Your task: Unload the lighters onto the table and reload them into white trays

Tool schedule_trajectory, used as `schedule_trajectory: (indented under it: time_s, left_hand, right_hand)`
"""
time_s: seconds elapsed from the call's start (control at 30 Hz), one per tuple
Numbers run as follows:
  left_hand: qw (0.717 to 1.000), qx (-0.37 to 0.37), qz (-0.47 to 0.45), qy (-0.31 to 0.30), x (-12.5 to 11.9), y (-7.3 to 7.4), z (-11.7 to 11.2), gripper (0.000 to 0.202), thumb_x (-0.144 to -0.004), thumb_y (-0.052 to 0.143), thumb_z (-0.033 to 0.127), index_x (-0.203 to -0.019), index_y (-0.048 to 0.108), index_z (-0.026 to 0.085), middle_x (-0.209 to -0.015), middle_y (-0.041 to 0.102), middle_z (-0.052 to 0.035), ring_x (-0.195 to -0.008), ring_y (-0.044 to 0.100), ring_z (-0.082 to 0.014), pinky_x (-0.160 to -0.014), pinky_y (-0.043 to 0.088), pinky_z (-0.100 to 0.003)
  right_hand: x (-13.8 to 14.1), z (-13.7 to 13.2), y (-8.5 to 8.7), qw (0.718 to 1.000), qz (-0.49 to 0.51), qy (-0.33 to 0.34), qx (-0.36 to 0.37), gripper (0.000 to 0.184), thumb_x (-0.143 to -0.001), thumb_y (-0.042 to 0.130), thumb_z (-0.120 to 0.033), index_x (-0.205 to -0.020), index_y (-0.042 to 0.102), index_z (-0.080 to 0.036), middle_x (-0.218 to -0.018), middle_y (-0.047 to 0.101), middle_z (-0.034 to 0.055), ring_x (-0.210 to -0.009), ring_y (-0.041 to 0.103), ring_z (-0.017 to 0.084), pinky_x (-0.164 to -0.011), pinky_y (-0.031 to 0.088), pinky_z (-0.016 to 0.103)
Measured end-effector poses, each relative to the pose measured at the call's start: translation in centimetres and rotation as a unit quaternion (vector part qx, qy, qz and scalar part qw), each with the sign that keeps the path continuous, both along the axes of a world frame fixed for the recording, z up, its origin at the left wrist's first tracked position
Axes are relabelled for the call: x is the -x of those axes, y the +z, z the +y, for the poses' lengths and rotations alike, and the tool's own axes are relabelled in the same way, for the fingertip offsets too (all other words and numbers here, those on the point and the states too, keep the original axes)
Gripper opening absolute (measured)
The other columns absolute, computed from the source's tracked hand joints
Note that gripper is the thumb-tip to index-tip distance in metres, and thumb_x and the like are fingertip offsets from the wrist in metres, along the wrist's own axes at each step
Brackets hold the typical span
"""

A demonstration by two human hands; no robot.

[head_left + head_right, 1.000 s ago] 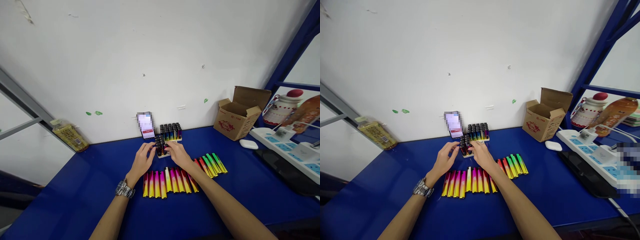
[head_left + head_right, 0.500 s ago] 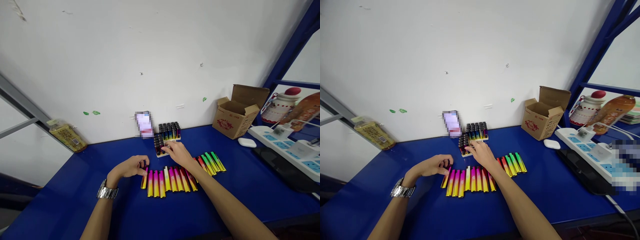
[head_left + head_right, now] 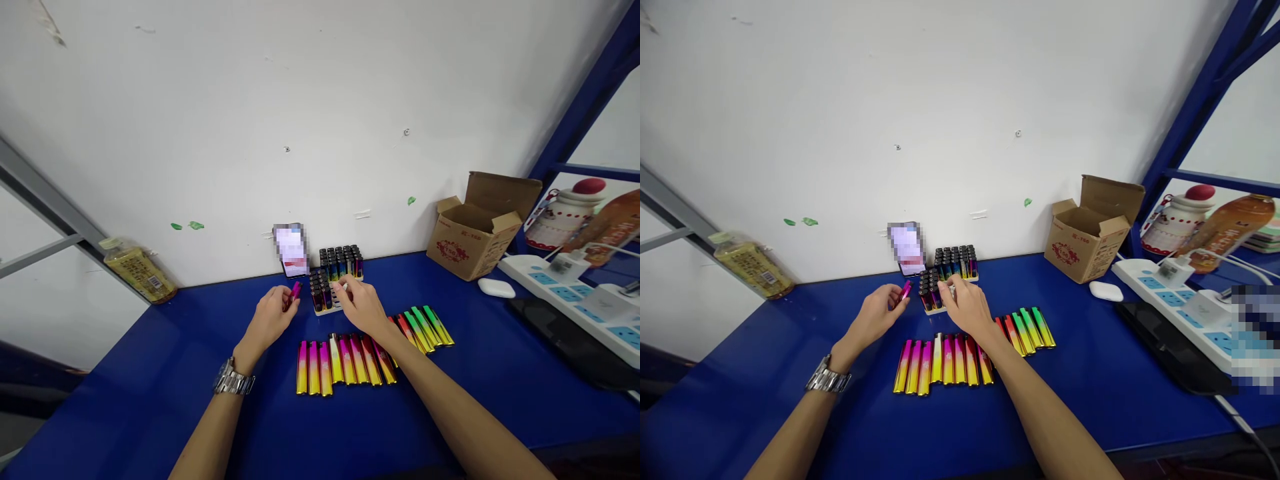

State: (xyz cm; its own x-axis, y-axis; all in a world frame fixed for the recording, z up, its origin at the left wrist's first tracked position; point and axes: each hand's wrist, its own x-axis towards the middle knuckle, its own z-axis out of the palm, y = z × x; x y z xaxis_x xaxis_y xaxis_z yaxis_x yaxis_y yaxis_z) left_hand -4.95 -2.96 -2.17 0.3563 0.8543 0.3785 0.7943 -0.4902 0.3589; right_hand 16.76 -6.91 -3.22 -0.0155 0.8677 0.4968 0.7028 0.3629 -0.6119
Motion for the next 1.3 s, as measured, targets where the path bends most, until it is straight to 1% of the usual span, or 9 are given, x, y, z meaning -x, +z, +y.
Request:
schedule_trajectory:
  time_s: [0.13, 0.27, 0.37, 0.5, 0.6, 0.7, 0.8, 1.0, 1.3]
  left_hand:
    - [0.973, -0.206, -0.094, -0.034, -1.9, 0.5, -1.4, 0.017, -0.088, 0.054, 0.032, -0.097, 0.055, 0.017, -0.078, 0.058, -0.0013, -0.066, 0.056, -0.0125, -0.065, 0.048, -0.026]
    - [0.951, -0.257, -0.091, -0.147, -3.8, 0.5, -3.1, 0.015, -0.090, 0.054, 0.025, -0.104, 0.053, 0.017, -0.077, 0.058, -0.0009, -0.065, 0.055, -0.0104, -0.062, 0.048, -0.023]
    - [0.942, -0.266, -0.084, -0.185, -4.4, 0.2, -3.7, 0.021, -0.091, 0.054, 0.023, -0.110, 0.051, 0.017, -0.079, 0.059, -0.0024, -0.068, 0.056, -0.0112, -0.061, 0.049, -0.023]
    - [0.950, -0.250, -0.098, -0.159, -4.0, -0.2, -3.2, 0.017, -0.093, 0.050, 0.022, -0.108, 0.052, 0.017, -0.082, 0.059, -0.0036, -0.071, 0.057, -0.0123, -0.065, 0.050, -0.025]
    - [0.960, -0.225, -0.109, -0.129, -3.3, -0.6, -2.5, 0.013, -0.094, 0.044, 0.019, -0.099, 0.055, 0.016, -0.080, 0.059, -0.0030, -0.070, 0.057, -0.0124, -0.065, 0.048, -0.026]
    - [0.972, -0.185, -0.109, -0.096, -2.6, -1.3, -1.7, 0.016, -0.095, 0.041, 0.021, -0.093, 0.056, 0.017, -0.078, 0.058, -0.0024, -0.069, 0.056, -0.0127, -0.065, 0.047, -0.026]
    - [0.984, -0.128, -0.096, -0.075, -2.1, -2.0, -1.0, 0.022, -0.096, 0.038, 0.025, -0.086, 0.056, 0.018, -0.075, 0.058, -0.0021, -0.069, 0.056, -0.0138, -0.066, 0.045, -0.027]
    - [0.996, -0.034, -0.043, -0.066, -1.9, -3.1, -0.2, 0.032, -0.098, 0.034, 0.032, -0.080, 0.056, 0.019, -0.075, 0.058, -0.0024, -0.071, 0.058, -0.0163, -0.069, 0.045, -0.030]
    - [0.997, -0.016, -0.008, -0.071, -1.9, -3.1, 0.0, 0.036, -0.098, 0.030, 0.035, -0.079, 0.056, 0.019, -0.074, 0.058, -0.0028, -0.070, 0.057, -0.0169, -0.066, 0.045, -0.031]
  right_hand:
    - [0.9, -0.6, 0.3, 0.996, 0.016, 0.048, -0.074, 0.031, -0.096, 0.037, -0.035, -0.077, 0.056, -0.018, -0.068, 0.061, 0.0042, -0.062, 0.056, 0.016, -0.059, 0.037, 0.027]
    - [1.9, -1.2, 0.6, 0.992, 0.048, 0.091, -0.074, 0.026, -0.095, 0.042, -0.036, -0.084, 0.057, -0.018, -0.077, 0.062, 0.0059, -0.069, 0.056, 0.018, -0.063, 0.041, 0.029]
    - [2.2, -1.4, 0.8, 0.985, 0.102, 0.114, -0.077, 0.025, -0.096, 0.040, -0.034, -0.087, 0.058, -0.019, -0.082, 0.062, 0.0061, -0.074, 0.057, 0.018, -0.068, 0.044, 0.030]
    - [1.8, -1.0, 0.7, 0.970, 0.227, 0.061, -0.070, 0.025, -0.096, 0.038, -0.036, -0.091, 0.057, -0.020, -0.089, 0.064, 0.0061, -0.083, 0.060, 0.018, -0.075, 0.046, 0.031]
    - [1.1, -0.2, 0.2, 0.940, 0.339, 0.033, -0.024, 0.026, -0.094, 0.041, -0.042, -0.084, 0.052, -0.021, -0.073, 0.063, 0.0020, -0.069, 0.060, 0.017, -0.069, 0.047, 0.030]
    - [0.5, 0.7, -0.3, 0.883, 0.467, 0.036, 0.034, 0.026, -0.088, 0.049, -0.045, -0.075, 0.046, -0.023, -0.049, 0.046, -0.0068, -0.043, 0.042, 0.012, -0.046, 0.037, 0.025]
    - [0.0, 1.2, -0.5, 0.829, 0.545, 0.052, 0.112, 0.037, -0.087, 0.045, -0.051, -0.065, 0.046, -0.022, -0.039, 0.032, -0.0089, -0.035, 0.025, 0.008, -0.037, 0.022, 0.022]
    - [-0.1, 1.4, 0.1, 0.788, 0.571, 0.000, 0.230, 0.049, -0.088, 0.038, -0.047, -0.045, 0.036, -0.023, -0.031, 0.023, -0.0070, -0.029, 0.016, 0.007, -0.032, 0.013, 0.021]
    - [0.5, 0.9, 1.1, 0.768, 0.594, 0.000, 0.240, 0.044, -0.087, 0.031, -0.038, -0.046, 0.028, -0.024, -0.032, 0.021, -0.0072, -0.028, 0.014, 0.007, -0.030, 0.012, 0.019]
